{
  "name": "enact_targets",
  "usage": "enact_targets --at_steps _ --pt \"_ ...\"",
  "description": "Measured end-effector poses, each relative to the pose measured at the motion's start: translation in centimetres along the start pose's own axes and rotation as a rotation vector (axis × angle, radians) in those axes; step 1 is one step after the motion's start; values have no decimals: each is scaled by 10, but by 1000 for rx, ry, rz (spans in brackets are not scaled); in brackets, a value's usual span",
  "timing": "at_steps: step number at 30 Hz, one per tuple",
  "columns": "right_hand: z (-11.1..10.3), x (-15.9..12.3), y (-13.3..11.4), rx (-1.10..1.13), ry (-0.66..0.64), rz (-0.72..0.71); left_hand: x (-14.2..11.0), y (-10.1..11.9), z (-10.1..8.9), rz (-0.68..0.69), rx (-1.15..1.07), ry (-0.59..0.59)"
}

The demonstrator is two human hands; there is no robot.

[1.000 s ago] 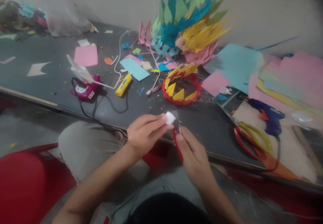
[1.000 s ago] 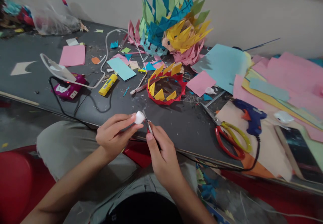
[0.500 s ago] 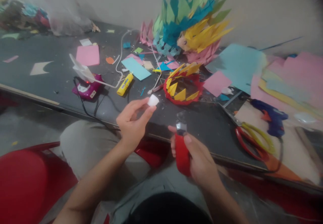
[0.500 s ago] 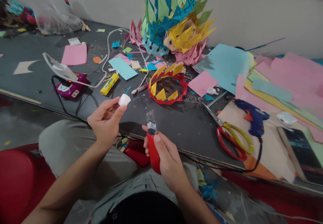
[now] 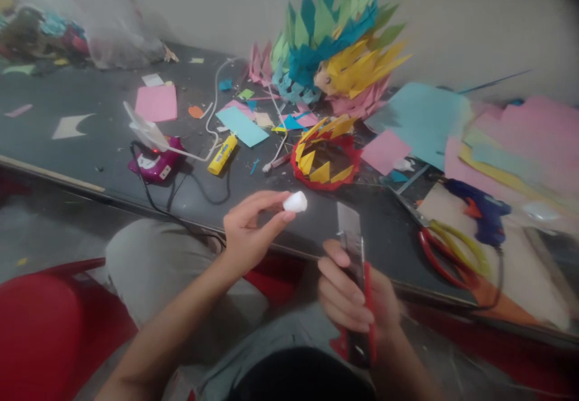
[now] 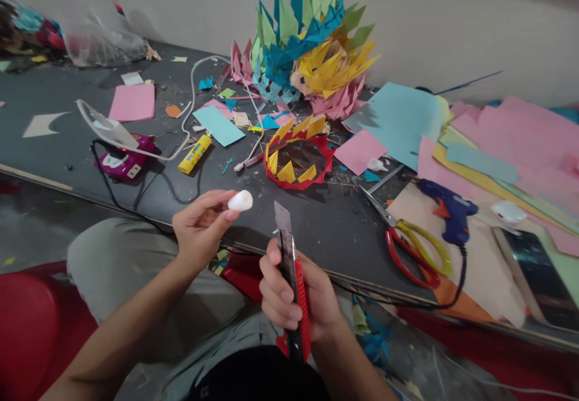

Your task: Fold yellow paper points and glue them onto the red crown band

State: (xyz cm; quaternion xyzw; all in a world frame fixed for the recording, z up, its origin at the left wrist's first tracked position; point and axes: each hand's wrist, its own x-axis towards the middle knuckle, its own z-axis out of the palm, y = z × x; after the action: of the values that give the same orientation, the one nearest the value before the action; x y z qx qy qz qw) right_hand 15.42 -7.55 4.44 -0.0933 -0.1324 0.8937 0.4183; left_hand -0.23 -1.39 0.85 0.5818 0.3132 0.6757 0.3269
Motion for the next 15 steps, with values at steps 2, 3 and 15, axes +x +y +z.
enact_targets --at_steps 2,3,15 --pt "-2 0 0 57 -35 13 0 1 -1 68 7 -25" --pt "-2 0 0 83 -51 19 0 2 -1 96 12 -42" --pt "-3 0 1 82 -65 29 -2 3 0 -258 16 -130"
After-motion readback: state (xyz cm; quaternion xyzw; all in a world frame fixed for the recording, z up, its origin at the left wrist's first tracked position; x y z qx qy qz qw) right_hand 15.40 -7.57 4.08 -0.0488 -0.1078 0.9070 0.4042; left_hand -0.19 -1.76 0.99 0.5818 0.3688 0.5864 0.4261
